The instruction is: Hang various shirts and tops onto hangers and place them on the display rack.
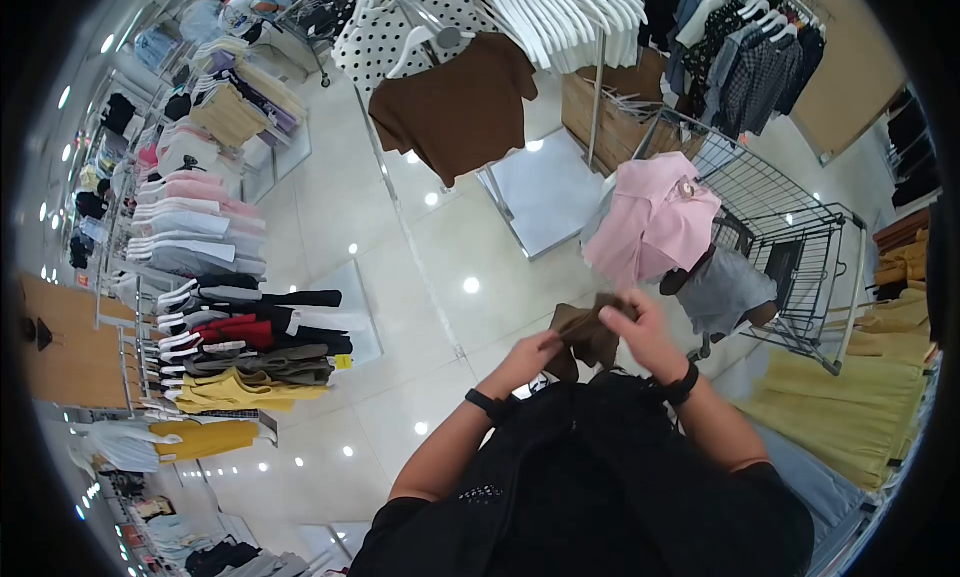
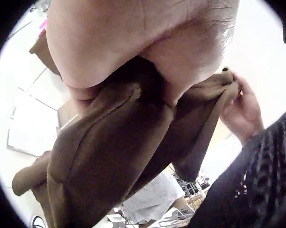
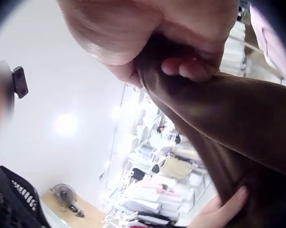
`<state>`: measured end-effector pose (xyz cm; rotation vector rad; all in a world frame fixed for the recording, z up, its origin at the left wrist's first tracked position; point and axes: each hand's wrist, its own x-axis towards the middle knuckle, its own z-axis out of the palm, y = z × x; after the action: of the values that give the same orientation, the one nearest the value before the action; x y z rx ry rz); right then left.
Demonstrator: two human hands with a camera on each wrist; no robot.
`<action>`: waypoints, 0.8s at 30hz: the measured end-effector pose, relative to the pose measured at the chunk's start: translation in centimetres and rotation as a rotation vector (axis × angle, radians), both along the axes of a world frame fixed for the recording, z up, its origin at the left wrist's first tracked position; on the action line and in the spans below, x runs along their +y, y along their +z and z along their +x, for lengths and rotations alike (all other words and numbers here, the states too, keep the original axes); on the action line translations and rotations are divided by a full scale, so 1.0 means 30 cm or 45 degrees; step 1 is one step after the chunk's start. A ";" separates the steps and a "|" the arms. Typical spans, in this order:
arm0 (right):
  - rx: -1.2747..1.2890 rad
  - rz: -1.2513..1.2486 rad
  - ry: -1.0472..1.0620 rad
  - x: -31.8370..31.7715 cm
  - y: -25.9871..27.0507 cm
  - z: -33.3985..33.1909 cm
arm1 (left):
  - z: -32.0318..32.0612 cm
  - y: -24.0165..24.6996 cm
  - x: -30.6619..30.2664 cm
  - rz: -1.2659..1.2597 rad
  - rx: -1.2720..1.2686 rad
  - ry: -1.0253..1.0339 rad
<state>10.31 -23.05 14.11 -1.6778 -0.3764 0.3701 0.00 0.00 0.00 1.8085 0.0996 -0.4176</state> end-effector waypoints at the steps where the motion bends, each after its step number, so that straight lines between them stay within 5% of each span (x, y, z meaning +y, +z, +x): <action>1: -0.051 -0.115 -0.113 0.002 0.025 0.006 | 0.001 0.046 0.028 -0.015 0.060 0.063; 3: -0.098 -0.104 -0.326 -0.088 -0.061 0.162 | 0.112 0.107 0.045 0.002 0.011 0.221; 7: -0.192 -0.147 -0.349 -0.240 -0.074 0.305 | 0.218 0.252 0.022 -0.031 -0.269 0.315; 14: -0.193 -0.073 -0.432 -0.346 -0.119 0.499 | 0.397 0.483 -0.045 0.327 -0.222 -0.096; 19: -0.291 -0.048 -0.426 -0.423 -0.163 0.634 | 0.451 0.392 -0.074 0.852 -0.171 -0.207; 24: -0.092 -0.028 -0.274 -0.467 -0.193 0.691 | 0.472 0.328 -0.146 0.605 -0.226 0.326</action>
<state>31.05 -37.06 8.32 -1.7372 -0.2421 0.1555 14.17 -4.37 9.83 2.2550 0.3245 -0.0470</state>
